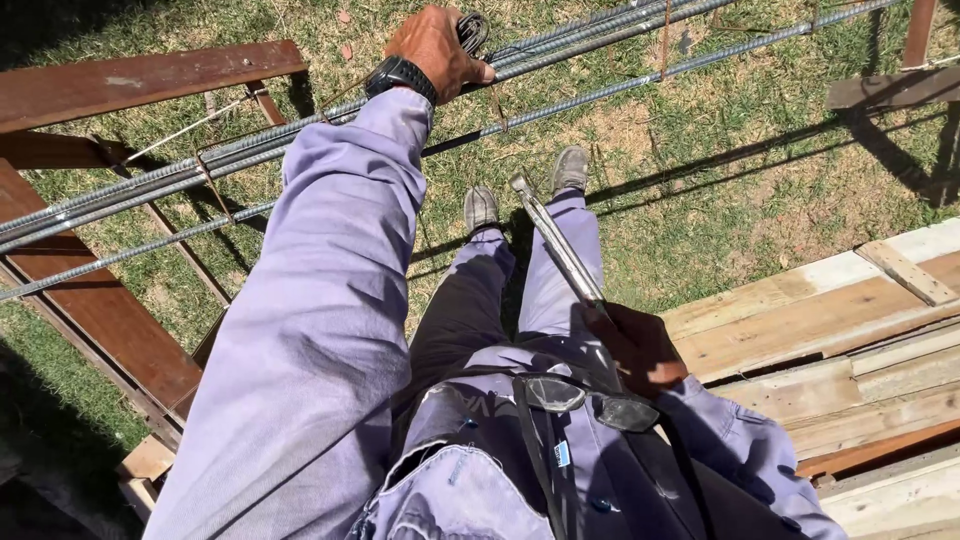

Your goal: The person ties rebar rods together using wire and a rebar tying tool. They wrap the wire around the intersecting rods and twist it to secure the connection, repeating this process along the length of the rebar structure.

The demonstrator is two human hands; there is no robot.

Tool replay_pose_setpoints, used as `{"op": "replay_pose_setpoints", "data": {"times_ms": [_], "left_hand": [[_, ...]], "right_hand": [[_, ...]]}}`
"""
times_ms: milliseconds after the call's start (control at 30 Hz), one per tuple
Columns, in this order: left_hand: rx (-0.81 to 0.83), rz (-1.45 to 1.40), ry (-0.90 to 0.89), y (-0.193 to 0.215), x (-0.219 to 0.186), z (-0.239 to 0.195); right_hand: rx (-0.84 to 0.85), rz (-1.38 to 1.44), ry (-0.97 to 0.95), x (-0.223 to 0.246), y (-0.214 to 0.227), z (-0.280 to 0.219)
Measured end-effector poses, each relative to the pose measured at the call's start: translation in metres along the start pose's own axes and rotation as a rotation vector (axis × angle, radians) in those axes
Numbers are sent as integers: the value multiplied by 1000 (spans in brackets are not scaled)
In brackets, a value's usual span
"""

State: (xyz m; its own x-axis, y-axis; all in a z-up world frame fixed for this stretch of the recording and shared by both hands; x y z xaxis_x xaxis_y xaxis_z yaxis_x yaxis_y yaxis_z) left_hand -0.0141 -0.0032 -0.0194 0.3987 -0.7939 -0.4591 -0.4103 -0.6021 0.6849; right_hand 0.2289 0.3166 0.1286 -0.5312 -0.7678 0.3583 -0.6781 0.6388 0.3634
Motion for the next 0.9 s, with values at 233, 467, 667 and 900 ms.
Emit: {"op": "replay_pose_setpoints", "data": {"times_ms": [233, 467, 667, 900], "left_hand": [[-29, 27, -77, 3, 0, -2], [17, 6, -14, 2, -1, 0], [-46, 28, -148, -5, 2, 6], [4, -44, -175, 13, -3, -2]], "right_hand": [[-210, 171, 231, 17, -9, 60], [-183, -355, 278, -26, -6, 40], [-112, 40, 15, 7, -2, 50], [31, -206, -181, 2, 13, 13]]}}
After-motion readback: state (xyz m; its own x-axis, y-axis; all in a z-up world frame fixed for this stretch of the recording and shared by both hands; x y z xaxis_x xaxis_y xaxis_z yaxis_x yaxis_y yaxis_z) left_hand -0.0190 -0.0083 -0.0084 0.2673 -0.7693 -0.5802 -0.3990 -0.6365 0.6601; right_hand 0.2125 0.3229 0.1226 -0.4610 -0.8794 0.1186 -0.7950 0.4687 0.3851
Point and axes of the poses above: each hand's wrist, its own z-axis towards the middle knuckle, its own y-axis out of the back of the hand, x = y × z, the point moved 1 cm from there along z, towards the middle knuckle, and after that the axes turned 4 degrees about -x, right-handed, at the moved point
